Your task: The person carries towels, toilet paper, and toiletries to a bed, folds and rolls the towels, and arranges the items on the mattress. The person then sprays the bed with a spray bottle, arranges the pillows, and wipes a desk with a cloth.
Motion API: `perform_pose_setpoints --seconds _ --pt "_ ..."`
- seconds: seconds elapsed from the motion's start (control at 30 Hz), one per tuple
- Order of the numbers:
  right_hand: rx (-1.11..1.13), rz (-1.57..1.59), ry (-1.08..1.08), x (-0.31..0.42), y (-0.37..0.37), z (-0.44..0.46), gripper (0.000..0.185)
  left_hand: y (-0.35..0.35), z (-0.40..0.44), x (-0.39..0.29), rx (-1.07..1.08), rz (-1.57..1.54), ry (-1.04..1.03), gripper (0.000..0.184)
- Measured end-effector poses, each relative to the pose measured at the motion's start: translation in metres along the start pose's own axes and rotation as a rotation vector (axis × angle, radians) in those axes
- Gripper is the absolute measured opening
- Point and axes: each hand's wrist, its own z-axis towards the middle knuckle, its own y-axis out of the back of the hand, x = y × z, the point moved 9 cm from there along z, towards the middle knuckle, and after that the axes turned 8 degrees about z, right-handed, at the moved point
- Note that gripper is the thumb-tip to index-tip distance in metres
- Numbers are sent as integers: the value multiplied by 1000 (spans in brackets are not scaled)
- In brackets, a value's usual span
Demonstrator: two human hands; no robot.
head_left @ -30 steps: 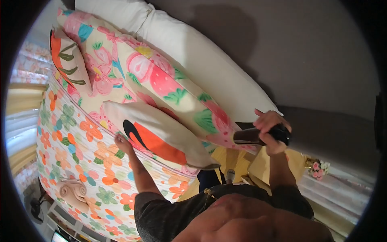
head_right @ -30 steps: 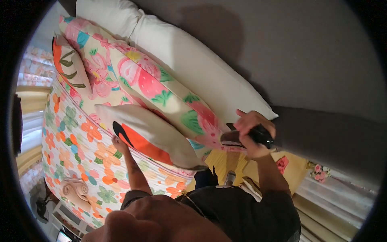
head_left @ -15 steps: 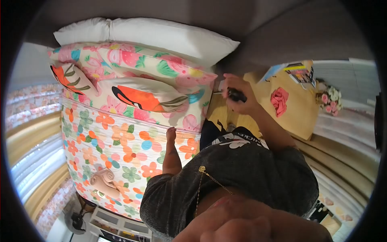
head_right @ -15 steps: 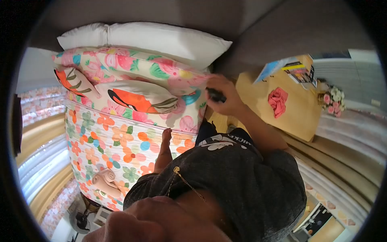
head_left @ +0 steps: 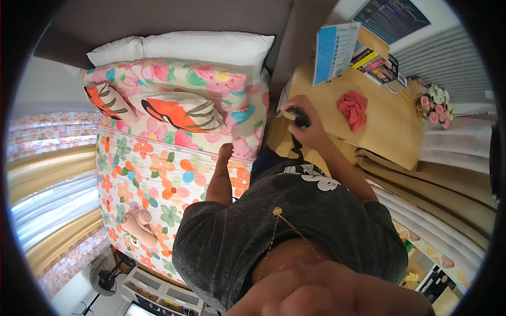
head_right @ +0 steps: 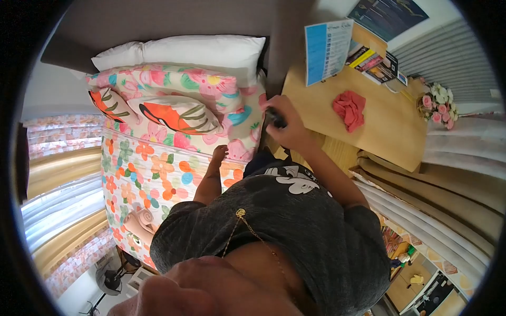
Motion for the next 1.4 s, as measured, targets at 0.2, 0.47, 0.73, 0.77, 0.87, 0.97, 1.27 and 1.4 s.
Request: perform_pose_setpoints --seconds 0.2,0.47,0.73,0.77,0.87,0.97,1.27,1.4 --pt "7 -277 139 28 41 -76 16 -109 -42 -16 260 552 -257 24" --pt "112 -230 170 39 67 -131 11 -187 -93 -10 354 775 -423 32" --pt "-179 -314 -18 41 179 -200 33 -180 -102 2 667 1177 -297 32" --pt "-302 -343 -65 55 209 -228 32 -180 -88 -6 724 1206 -257 32" --pt "-1047 -554 -308 67 311 -384 34 -199 -58 -53 870 1327 -144 33" --pt "-1784 -1004 -243 175 299 -561 33 -231 -33 -94 963 1461 6 33" --pt "-2107 -1229 1031 350 188 -638 25 -408 -60 -138 1221 1684 286 34" --pt "-1996 -964 845 334 277 -670 16 -522 -175 -138 1293 1539 -17 30"
